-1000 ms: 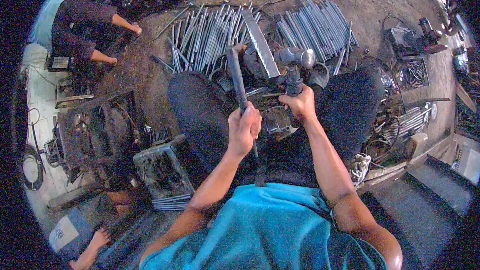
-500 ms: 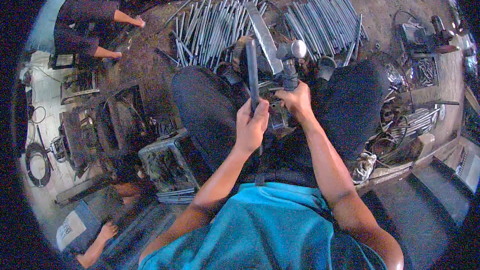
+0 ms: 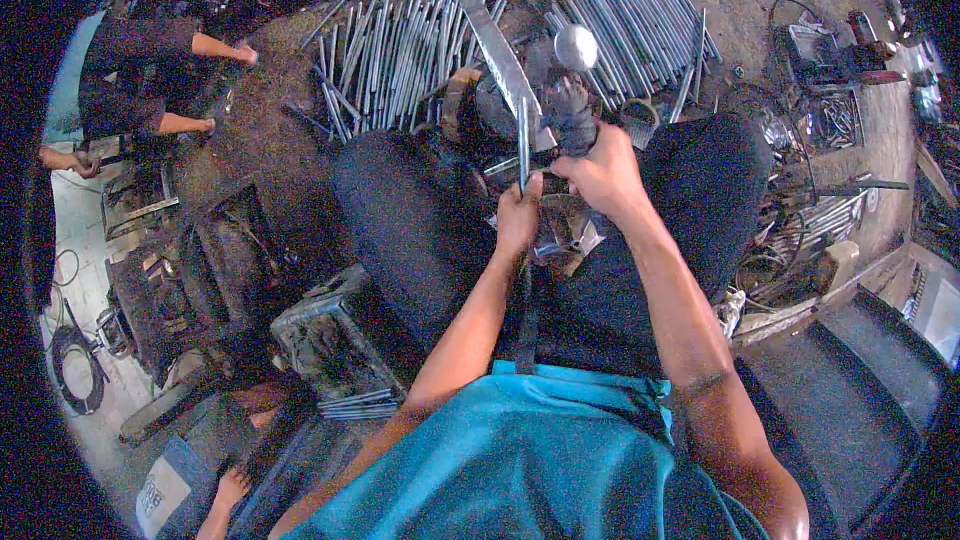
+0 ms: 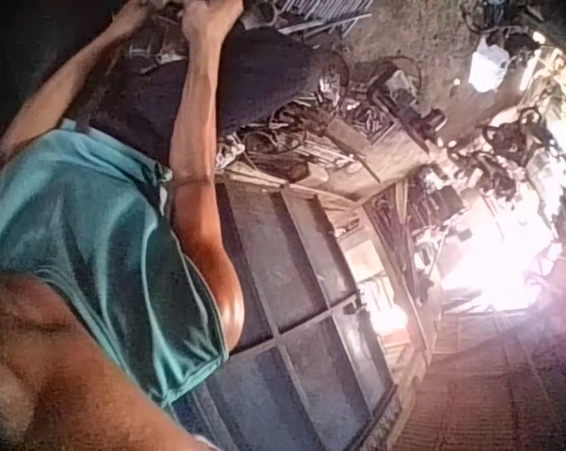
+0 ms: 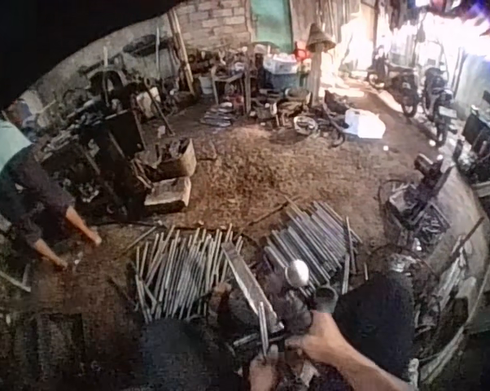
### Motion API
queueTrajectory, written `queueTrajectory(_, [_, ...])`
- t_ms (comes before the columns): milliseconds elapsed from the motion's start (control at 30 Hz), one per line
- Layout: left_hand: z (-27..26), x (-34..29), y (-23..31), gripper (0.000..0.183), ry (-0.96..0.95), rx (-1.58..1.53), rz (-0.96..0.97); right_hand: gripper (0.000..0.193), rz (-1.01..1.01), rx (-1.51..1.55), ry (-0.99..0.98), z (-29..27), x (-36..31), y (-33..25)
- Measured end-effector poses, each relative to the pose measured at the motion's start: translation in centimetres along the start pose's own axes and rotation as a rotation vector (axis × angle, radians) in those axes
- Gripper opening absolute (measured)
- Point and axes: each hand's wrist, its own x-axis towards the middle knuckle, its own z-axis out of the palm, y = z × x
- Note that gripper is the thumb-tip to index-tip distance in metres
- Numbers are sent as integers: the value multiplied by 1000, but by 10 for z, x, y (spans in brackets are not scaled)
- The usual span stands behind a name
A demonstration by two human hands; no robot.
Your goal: The person hammers a metal pin into a metal joint assembly to secure it.
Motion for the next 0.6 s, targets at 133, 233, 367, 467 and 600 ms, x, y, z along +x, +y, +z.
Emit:
queueTrajectory(133, [5,10,-25,59,17,51,31,19,-257,138,92,-19,-18,-102])
queueTrajectory(233, [3,9,-16,61,15,39,15,18,-357,255,119,-15,-22,-113])
queueTrajectory(367, [6,4,11,58,-112,-2,-75,31,-456,25,313,7,28,5])
queueTrajectory(467, [8,15,-11,56,41,22,-14,19,-21,-478,97,13,40,42])
queueTrajectory(600, [9,12,-16,56,20,-13,-120,15,170,-30,-26,7,43,52])
